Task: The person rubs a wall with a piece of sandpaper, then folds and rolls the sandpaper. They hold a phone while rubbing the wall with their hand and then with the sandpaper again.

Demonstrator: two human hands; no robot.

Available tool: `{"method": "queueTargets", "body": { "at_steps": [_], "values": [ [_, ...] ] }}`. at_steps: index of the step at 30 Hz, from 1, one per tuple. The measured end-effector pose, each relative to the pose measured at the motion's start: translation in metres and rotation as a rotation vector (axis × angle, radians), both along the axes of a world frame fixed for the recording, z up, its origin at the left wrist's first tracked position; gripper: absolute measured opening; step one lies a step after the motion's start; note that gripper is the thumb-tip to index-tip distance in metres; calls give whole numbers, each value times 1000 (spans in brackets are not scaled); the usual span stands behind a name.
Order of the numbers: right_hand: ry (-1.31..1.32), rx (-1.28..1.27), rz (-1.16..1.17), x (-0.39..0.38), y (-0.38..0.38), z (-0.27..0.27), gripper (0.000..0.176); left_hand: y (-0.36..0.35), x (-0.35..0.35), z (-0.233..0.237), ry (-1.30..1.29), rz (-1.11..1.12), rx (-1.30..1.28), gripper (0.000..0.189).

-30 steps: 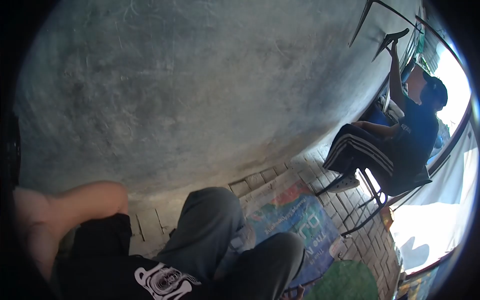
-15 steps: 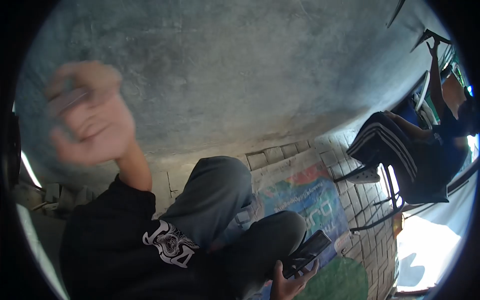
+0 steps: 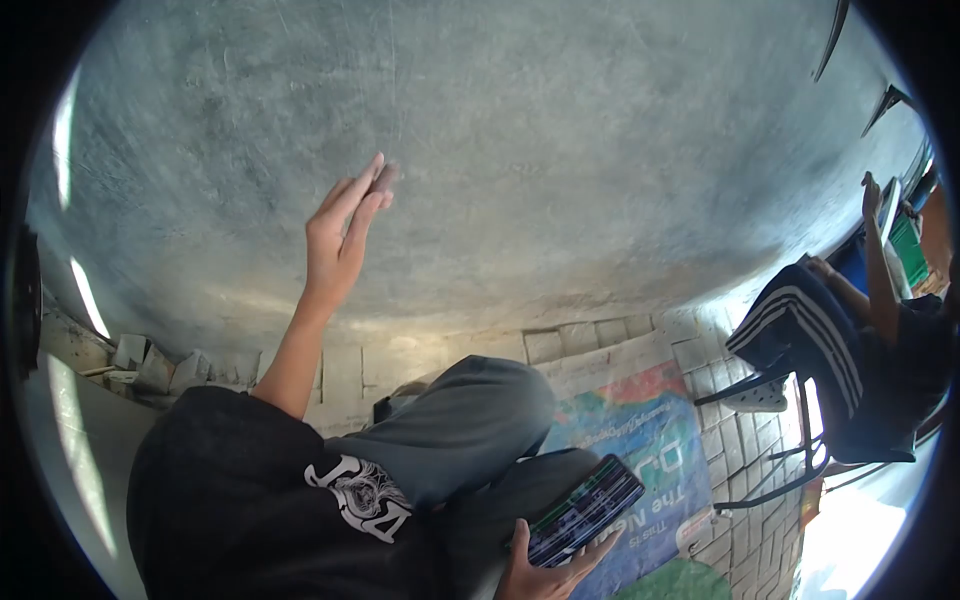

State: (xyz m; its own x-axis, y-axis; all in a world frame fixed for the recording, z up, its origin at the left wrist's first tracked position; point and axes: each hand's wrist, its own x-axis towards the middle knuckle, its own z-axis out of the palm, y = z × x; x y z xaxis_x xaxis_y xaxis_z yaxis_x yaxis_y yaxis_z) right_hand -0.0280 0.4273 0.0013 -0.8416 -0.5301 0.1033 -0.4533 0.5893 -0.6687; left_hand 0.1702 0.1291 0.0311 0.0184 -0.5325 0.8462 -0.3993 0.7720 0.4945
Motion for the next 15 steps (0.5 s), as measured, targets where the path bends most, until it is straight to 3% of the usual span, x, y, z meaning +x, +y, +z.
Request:
{"method": "queueTargets", "body": {
  "at_steps": [3,5,7,9,11,13,15],
  "values": [
    [-123,-53,30,-6,2,-1,106,0,9,11,-103,155,-96,30],
    [-42,6,33,-12,6,-3,100,-3,10,19,-55,260,-249,25],
    [-222,-49,-26,-26,14,-6,92,-7,13,28,-88,287,-265,23],
    [-369,-345,96,-65,40,-56,77,-12,19,34,-122,317,-286,21],
    [-438,-402,191,-75,48,-57,54,-17,24,36,-141,338,-369,20],
    [-498,-456,255,-73,40,-57,89,-17,28,38,-160,345,-413,20],
    [-539,-405,274,-69,35,-47,91,-20,35,40,-180,348,-461,20]
  ]
}}
